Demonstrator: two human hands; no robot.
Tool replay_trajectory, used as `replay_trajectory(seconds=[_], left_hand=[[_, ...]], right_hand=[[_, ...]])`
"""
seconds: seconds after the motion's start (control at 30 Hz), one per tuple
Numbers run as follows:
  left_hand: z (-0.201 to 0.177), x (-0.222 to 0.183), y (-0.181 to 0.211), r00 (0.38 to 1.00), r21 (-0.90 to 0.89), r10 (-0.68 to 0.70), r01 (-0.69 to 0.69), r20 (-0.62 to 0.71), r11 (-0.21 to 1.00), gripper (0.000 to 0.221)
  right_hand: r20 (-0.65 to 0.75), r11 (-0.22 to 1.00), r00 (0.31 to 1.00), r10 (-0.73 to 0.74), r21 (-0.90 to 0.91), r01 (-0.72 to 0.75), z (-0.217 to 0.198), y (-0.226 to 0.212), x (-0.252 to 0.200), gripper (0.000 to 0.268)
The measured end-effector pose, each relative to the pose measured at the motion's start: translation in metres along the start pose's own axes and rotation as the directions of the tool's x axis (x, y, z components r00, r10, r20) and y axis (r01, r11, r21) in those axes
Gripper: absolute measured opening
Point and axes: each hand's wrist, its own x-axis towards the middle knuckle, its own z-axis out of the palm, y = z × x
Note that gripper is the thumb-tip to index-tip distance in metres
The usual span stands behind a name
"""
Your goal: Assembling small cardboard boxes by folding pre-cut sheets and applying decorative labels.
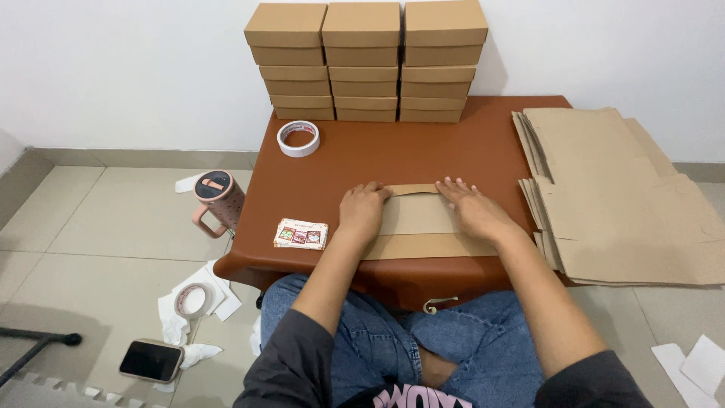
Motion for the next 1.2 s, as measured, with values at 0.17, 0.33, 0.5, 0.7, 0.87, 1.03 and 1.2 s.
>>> replay_trajectory(seconds=[0.17, 0.33, 0.5, 0.7, 0.87, 1.03, 1.2], left_hand=[[-0.013, -0.022, 0.015, 0.992, -0.202, -0.125, 0.120, -0.010, 0.972, 0.030], [-0.019, -0.030, 0.029, 0.978, -0.310, -0.209, 0.204, 0.018, 0.928, 0.045], [-0.037, -0.037, 0.037, 0.958, -0.425, -0.286, 0.264, 0.012, 0.866, 0.058], [-0.027, -0.034, 0.032, 0.965, -0.381, -0.260, 0.245, 0.011, 0.892, 0.058], [-0.014, -0.033, 0.026, 0.969, -0.350, -0.248, 0.229, -0.009, 0.908, 0.050], [-0.010, -0.030, 0.022, 0.981, -0.297, -0.192, 0.173, -0.035, 0.939, 0.047], [-0.004, 0.007, 0.007, 0.996, 0.059, -0.094, 0.094, 0.005, 0.994, 0.035]], right_hand=[[-0.041, 0.974, 0.997, -0.071, -0.216, 0.060, 0.040, 0.015, 0.028, 0.059], [-0.048, 0.980, 0.990, -0.133, -0.158, 0.124, 0.058, -0.034, 0.046, 0.063], [-0.065, 0.938, 0.946, -0.318, -0.170, 0.303, 0.082, -0.059, 0.067, 0.064], [-0.083, 0.963, 0.969, -0.232, -0.160, 0.217, 0.074, -0.029, 0.048, 0.071], [-0.150, 0.982, 0.983, -0.106, -0.172, 0.080, 0.059, 0.022, 0.022, 0.065], [-0.197, 0.982, 0.980, 0.008, -0.185, -0.046, 0.050, 0.062, 0.001, 0.062], [-0.293, 0.993, 0.955, 0.052, -0.089, -0.082, 0.049, 0.044, -0.022, 0.056]])
